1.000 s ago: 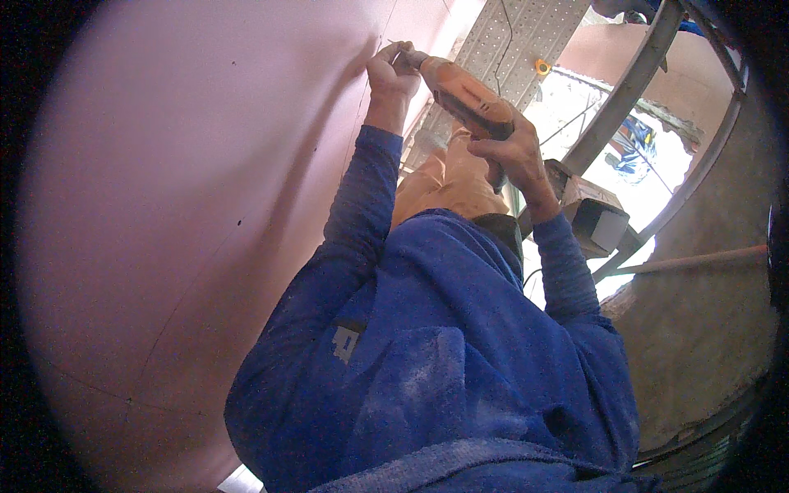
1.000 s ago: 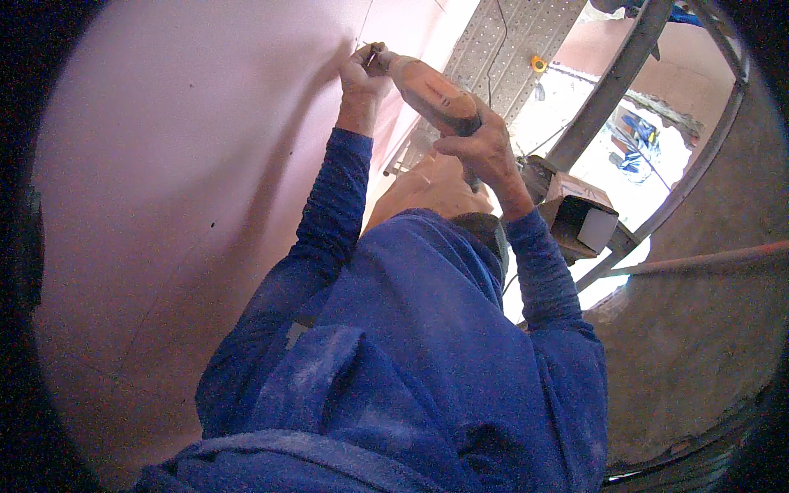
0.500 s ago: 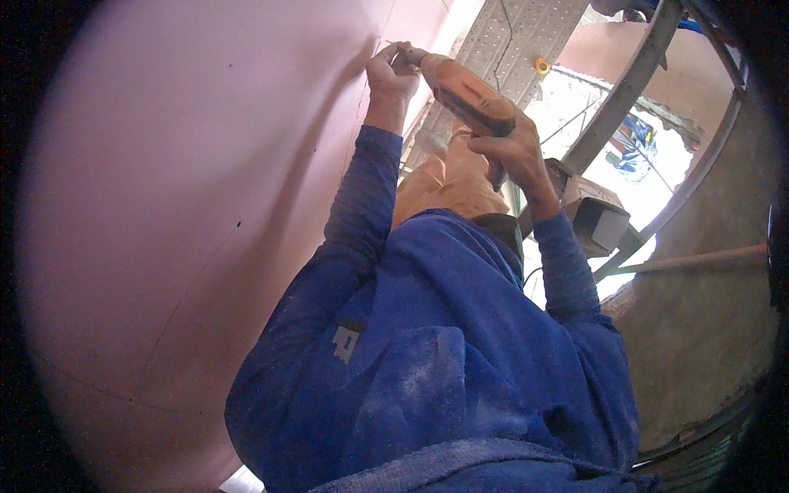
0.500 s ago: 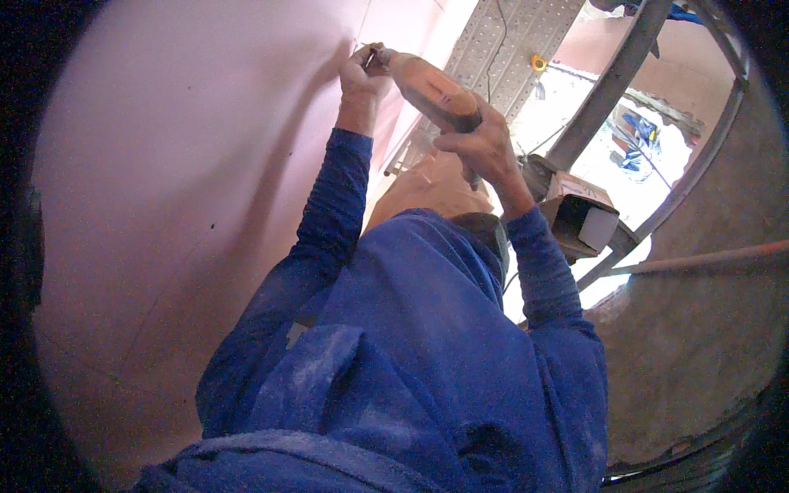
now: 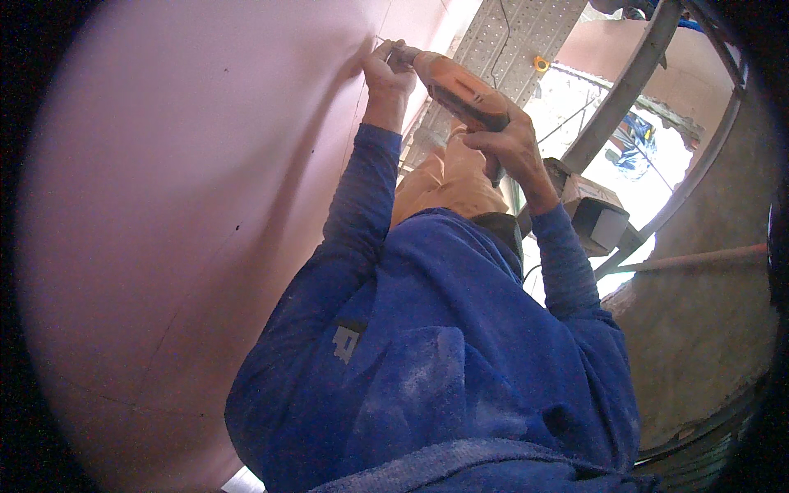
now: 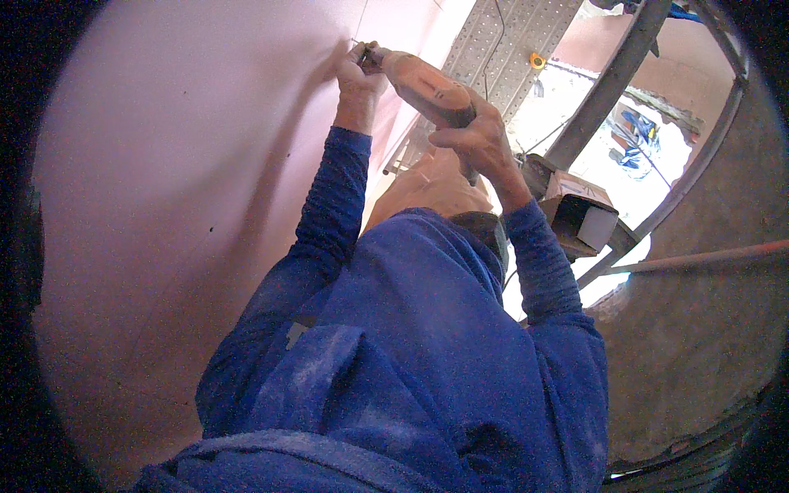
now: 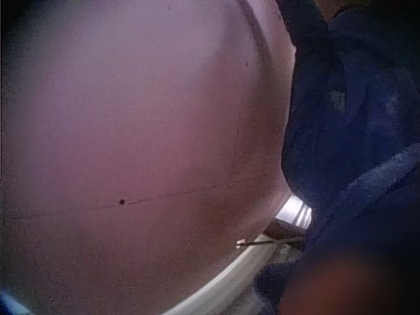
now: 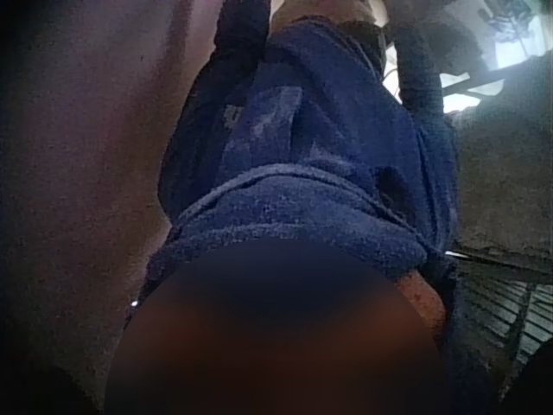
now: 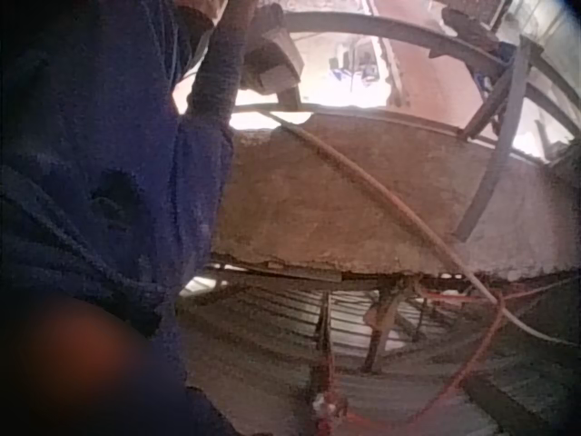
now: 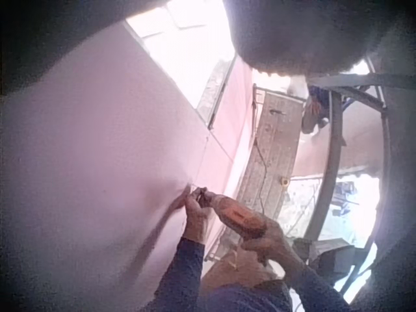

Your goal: The person uses a cordless drill to drive screws into a ceiling drywall sheet, securing it to the overhead structure. The camera is head-mounted and points upward, showing the drill and hands working along the ceiling surface.

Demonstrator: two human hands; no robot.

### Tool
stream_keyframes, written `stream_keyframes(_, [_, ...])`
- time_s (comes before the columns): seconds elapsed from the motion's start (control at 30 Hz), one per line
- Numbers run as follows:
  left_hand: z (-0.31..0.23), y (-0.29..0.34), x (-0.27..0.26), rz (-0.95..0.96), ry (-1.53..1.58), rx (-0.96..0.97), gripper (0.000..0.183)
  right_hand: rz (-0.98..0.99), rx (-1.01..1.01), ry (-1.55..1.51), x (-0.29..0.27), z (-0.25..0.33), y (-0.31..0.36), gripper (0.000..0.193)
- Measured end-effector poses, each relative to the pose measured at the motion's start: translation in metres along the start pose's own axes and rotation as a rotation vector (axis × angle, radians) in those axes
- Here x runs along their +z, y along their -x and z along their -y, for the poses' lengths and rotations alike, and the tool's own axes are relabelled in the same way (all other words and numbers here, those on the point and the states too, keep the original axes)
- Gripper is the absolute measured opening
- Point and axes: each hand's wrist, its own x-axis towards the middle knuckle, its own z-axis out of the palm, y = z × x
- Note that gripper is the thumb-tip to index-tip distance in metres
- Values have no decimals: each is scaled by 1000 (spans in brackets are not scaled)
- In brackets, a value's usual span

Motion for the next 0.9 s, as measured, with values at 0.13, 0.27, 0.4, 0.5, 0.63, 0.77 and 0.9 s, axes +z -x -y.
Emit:
stream_keyframes(0.13, [1, 6, 2, -33, -6, 35, 15, 16, 31, -34, 0, 0, 1, 76])
stream_keyframes(0.27, [4, 9, 6, -90, -7, 67, 14, 12, -1, 26, -1, 0, 0, 77])
stream_keyframes(0.4, [2, 10, 6, -86, 52, 25, 12, 15, 9, 17, 0, -2, -1, 76])
stream_keyframes(0.5, [2, 9, 5, -99, 49, 30, 13, 22, 4, 5, 1, -4, -2, 74])
stream_keyframes(0.63, [3, 6, 3, -101, 28, 66, 17, 21, 16, -35, 0, -8, -4, 71])
stream_keyframes(0.77, [3, 4, 2, -66, 17, 48, 22, 12, -4, 22, -3, -12, -8, 67])
stream_keyframes(0.9, [1, 0, 3, -27, 5, 59, 21, 26, 46, -20, -8, -11, -13, 58])
